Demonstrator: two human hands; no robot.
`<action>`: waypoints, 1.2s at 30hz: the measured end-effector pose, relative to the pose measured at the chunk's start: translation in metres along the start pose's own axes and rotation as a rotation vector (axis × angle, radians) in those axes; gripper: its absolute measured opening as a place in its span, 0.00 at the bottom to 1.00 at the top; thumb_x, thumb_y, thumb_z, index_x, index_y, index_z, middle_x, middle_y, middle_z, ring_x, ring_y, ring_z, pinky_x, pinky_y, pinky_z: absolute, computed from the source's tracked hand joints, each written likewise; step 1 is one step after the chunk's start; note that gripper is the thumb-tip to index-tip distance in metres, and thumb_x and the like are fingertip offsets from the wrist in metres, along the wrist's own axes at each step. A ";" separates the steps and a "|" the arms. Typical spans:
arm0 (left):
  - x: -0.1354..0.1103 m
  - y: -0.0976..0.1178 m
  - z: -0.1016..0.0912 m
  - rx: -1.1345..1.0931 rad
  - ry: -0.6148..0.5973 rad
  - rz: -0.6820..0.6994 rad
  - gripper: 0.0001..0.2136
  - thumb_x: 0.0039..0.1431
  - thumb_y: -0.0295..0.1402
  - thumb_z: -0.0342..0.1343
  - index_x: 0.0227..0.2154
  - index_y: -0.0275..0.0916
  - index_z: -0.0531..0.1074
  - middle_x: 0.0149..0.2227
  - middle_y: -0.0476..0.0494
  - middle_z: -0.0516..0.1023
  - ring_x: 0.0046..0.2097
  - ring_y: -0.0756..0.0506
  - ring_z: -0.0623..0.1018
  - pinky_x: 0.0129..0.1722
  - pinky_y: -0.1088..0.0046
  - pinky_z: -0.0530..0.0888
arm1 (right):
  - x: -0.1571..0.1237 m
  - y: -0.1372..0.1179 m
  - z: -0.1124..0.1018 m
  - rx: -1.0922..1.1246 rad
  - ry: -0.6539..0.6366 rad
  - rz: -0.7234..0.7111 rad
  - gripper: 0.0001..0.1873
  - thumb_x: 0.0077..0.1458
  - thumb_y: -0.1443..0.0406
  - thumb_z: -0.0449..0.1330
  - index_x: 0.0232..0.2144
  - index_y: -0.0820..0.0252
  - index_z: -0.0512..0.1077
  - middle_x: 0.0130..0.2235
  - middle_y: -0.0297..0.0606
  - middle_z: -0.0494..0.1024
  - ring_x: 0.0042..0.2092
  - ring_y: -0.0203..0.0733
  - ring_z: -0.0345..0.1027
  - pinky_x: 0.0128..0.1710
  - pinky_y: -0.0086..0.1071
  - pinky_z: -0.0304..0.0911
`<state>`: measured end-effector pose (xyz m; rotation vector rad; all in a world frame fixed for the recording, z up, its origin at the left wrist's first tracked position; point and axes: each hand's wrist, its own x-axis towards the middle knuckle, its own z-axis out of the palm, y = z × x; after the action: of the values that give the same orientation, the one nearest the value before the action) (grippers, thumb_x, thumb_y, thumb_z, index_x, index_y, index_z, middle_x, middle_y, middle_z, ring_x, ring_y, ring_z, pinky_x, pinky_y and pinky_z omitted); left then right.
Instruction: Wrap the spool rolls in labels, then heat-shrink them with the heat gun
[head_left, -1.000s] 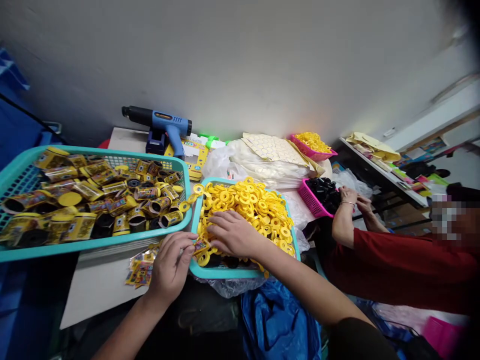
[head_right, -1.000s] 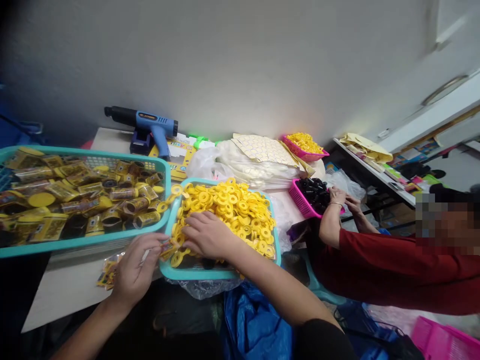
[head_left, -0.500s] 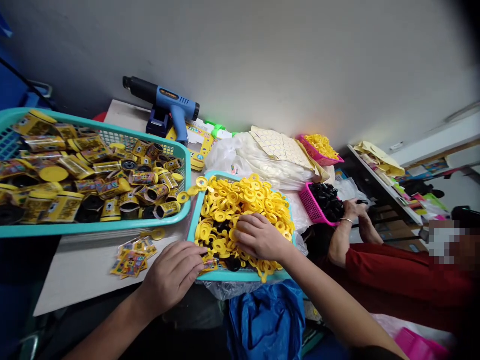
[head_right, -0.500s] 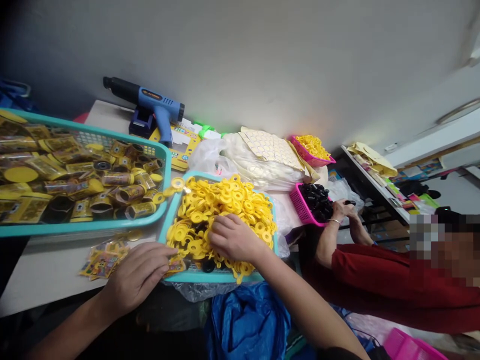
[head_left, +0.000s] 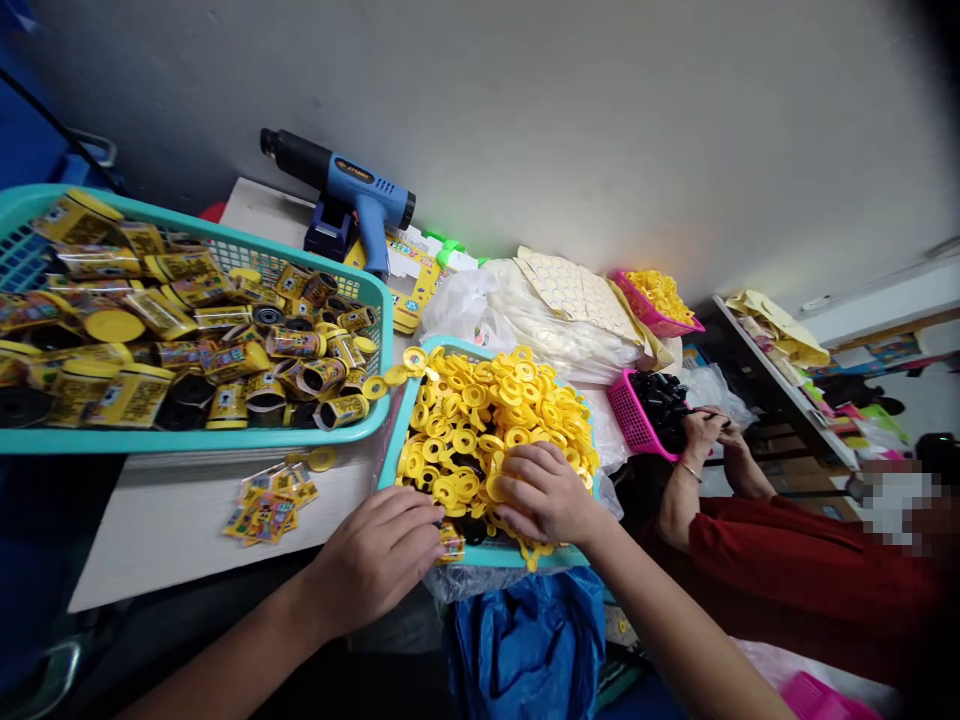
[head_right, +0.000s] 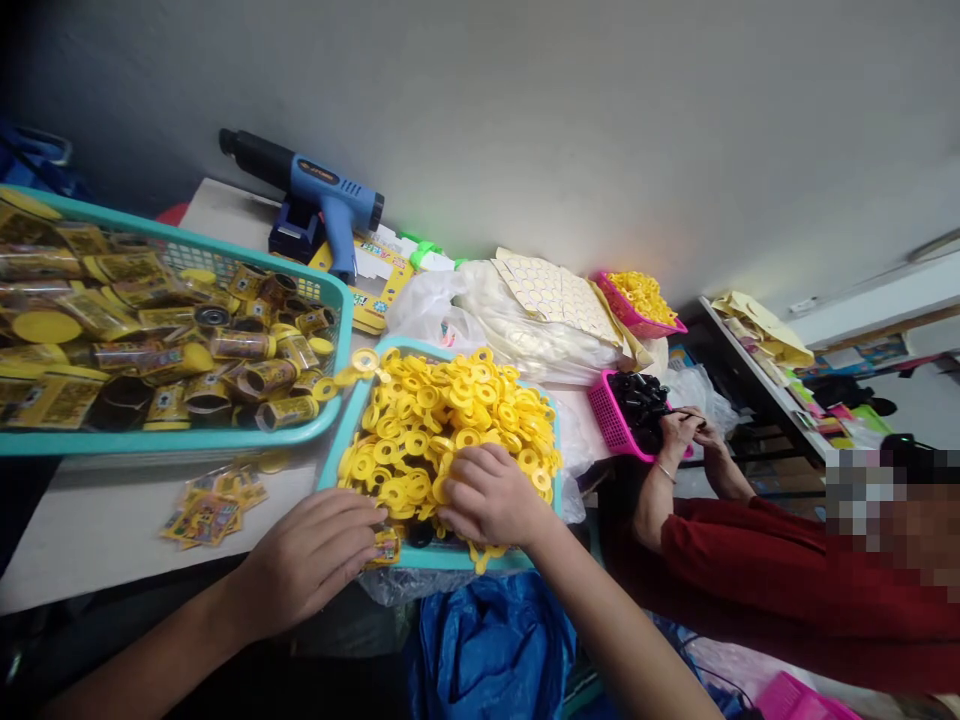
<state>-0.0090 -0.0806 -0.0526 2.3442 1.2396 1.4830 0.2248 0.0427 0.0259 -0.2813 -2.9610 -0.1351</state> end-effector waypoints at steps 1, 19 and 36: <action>0.002 0.001 0.000 -0.004 0.017 -0.007 0.06 0.60 0.26 0.51 0.35 0.38 0.72 0.38 0.44 0.80 0.42 0.46 0.77 0.47 0.65 0.74 | 0.000 -0.001 0.002 -0.002 0.022 0.006 0.10 0.58 0.59 0.59 0.37 0.60 0.71 0.38 0.42 0.77 0.47 0.48 0.67 0.46 0.41 0.60; -0.001 0.000 0.006 0.061 -0.014 -0.027 0.05 0.60 0.25 0.51 0.30 0.38 0.70 0.33 0.45 0.74 0.40 0.46 0.73 0.47 0.65 0.71 | 0.059 -0.019 0.022 0.008 -0.209 0.143 0.22 0.64 0.55 0.51 0.54 0.63 0.66 0.58 0.46 0.70 0.59 0.51 0.59 0.57 0.44 0.54; 0.000 0.002 0.003 0.027 -0.074 -0.068 0.05 0.59 0.24 0.52 0.29 0.38 0.68 0.33 0.46 0.72 0.39 0.47 0.70 0.45 0.67 0.69 | 0.040 -0.015 0.017 0.034 -0.207 0.095 0.14 0.65 0.61 0.50 0.34 0.59 0.73 0.36 0.40 0.78 0.46 0.46 0.66 0.50 0.42 0.54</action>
<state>-0.0048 -0.0811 -0.0533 2.3267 1.3149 1.3543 0.1801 0.0375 0.0146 -0.4563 -3.1428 -0.0453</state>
